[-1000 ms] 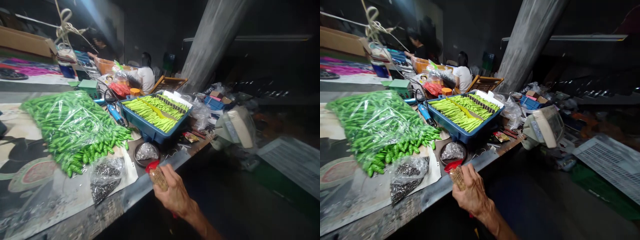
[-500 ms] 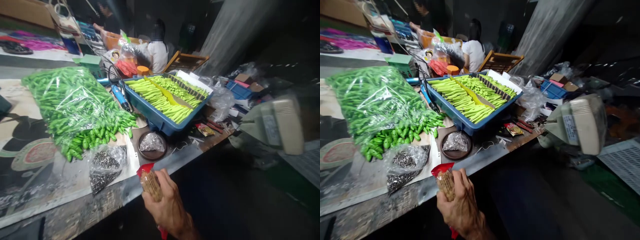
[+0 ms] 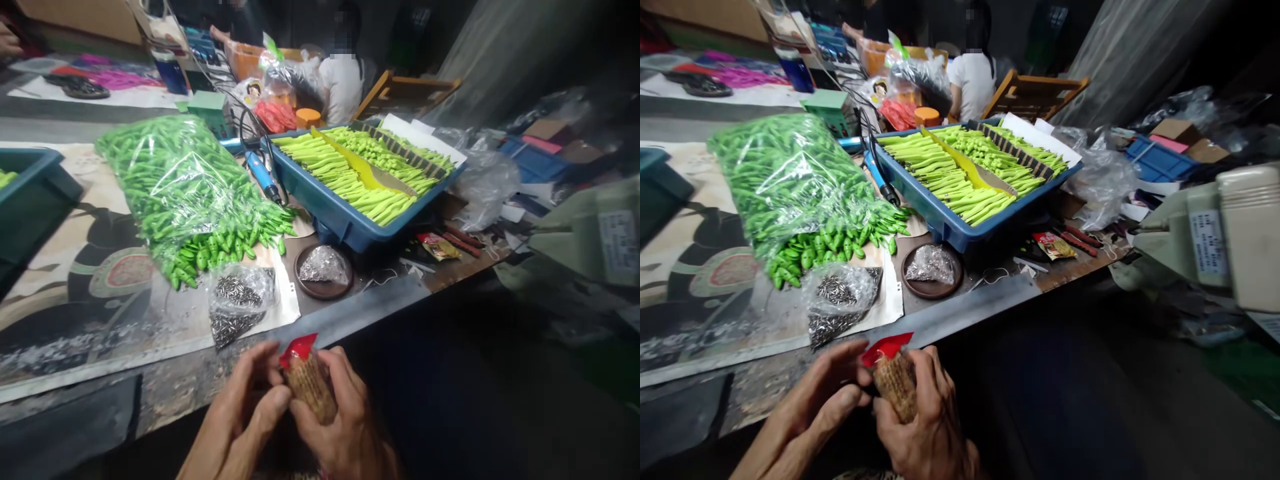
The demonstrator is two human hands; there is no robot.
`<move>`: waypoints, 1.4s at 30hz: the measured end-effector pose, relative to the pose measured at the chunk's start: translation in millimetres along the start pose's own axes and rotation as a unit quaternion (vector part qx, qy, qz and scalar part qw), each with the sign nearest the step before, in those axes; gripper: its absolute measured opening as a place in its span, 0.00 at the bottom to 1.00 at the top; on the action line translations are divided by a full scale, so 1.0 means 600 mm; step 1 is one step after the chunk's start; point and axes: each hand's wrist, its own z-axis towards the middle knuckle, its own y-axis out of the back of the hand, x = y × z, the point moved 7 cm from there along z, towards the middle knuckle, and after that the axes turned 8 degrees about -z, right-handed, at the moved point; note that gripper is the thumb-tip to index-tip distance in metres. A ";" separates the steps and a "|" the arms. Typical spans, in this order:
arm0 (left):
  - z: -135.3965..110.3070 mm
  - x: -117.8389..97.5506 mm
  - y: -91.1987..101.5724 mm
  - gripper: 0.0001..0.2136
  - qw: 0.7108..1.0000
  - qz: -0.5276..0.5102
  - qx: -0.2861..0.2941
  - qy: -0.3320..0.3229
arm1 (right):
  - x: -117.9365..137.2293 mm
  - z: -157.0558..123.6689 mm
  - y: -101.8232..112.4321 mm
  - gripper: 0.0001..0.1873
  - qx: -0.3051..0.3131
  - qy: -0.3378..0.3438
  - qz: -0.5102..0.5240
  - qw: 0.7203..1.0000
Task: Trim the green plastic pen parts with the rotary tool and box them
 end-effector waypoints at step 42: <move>0.024 0.017 -0.037 0.13 0.998 -0.022 0.011 -0.060 | 0.025 -0.003 -0.002 0.09 0.085 0.000 0.117 0.990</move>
